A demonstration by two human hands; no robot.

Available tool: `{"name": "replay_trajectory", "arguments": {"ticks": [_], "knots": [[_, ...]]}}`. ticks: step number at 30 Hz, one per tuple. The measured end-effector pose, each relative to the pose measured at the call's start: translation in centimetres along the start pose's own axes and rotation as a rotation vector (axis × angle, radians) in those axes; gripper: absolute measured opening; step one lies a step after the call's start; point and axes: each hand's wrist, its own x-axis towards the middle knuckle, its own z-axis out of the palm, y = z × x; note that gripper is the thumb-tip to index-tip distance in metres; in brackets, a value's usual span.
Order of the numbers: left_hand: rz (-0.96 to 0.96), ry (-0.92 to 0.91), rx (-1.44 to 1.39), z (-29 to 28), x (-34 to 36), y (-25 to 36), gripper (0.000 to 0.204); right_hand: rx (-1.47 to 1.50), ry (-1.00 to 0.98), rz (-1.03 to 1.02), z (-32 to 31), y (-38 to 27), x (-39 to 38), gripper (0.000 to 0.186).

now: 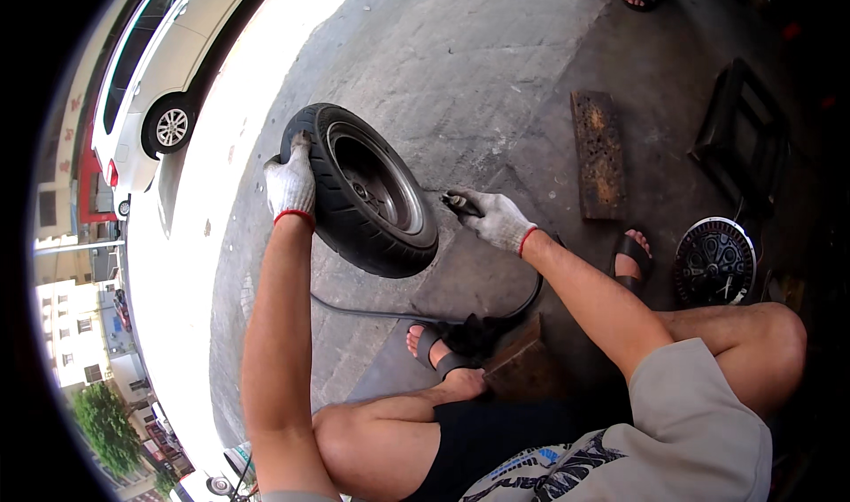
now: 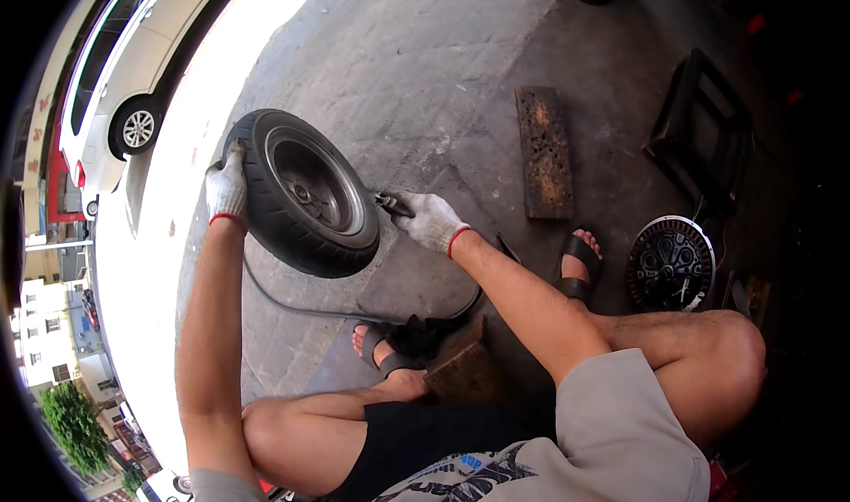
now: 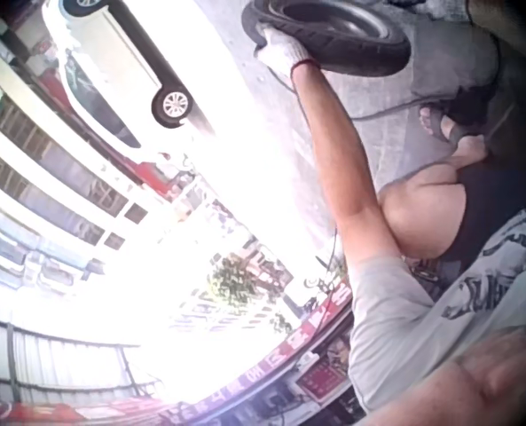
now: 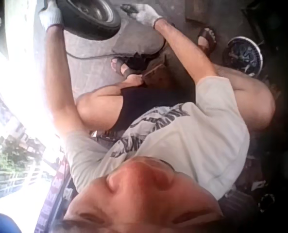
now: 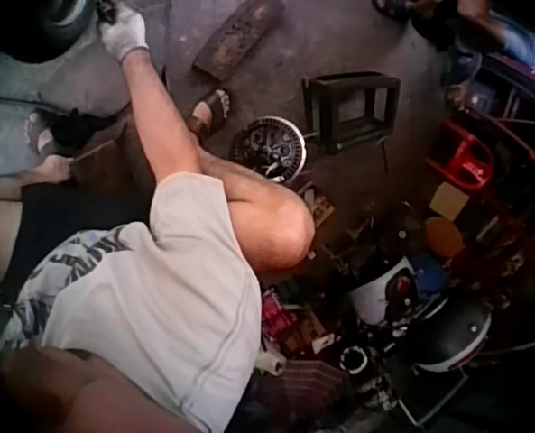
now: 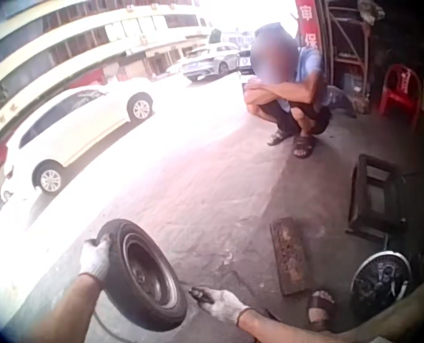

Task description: The person inflates a tire using an air hose nozzle, adjusts a floor fan, and cleans the wheel rim by sanding and wiping it with a cloth. The person then inflates the tire again using the air hose nozzle.

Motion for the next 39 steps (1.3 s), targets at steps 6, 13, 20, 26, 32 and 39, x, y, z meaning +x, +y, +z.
{"name": "replay_trajectory", "arguments": {"ticks": [6,13,20,26,32,39], "knots": [[-0.003,0.012,0.015,0.2,-0.4,0.4,0.099,-0.155,-0.196,0.064,2.6,-4.0,-2.2,0.041],[0.008,-0.013,-0.042,-0.4,0.3,-0.2,0.100,-0.318,-0.071,0.225,3.4,-2.2,1.1,0.028],[0.019,-0.001,-0.022,-0.4,0.1,-0.5,0.097,-0.242,-0.180,0.122,4.0,0.0,3.1,0.032],[0.045,0.005,0.020,-0.8,0.4,-1.1,0.097,-0.199,0.142,0.352,2.7,-1.9,4.0,0.035],[0.041,0.007,0.032,-0.8,1.2,-1.9,0.102,-0.011,0.060,0.135,2.9,-3.7,-0.6,0.039],[0.065,0.008,0.055,-0.4,0.0,-0.8,0.100,-0.093,0.700,0.601,-4.8,12.1,-4.4,0.034]]}}
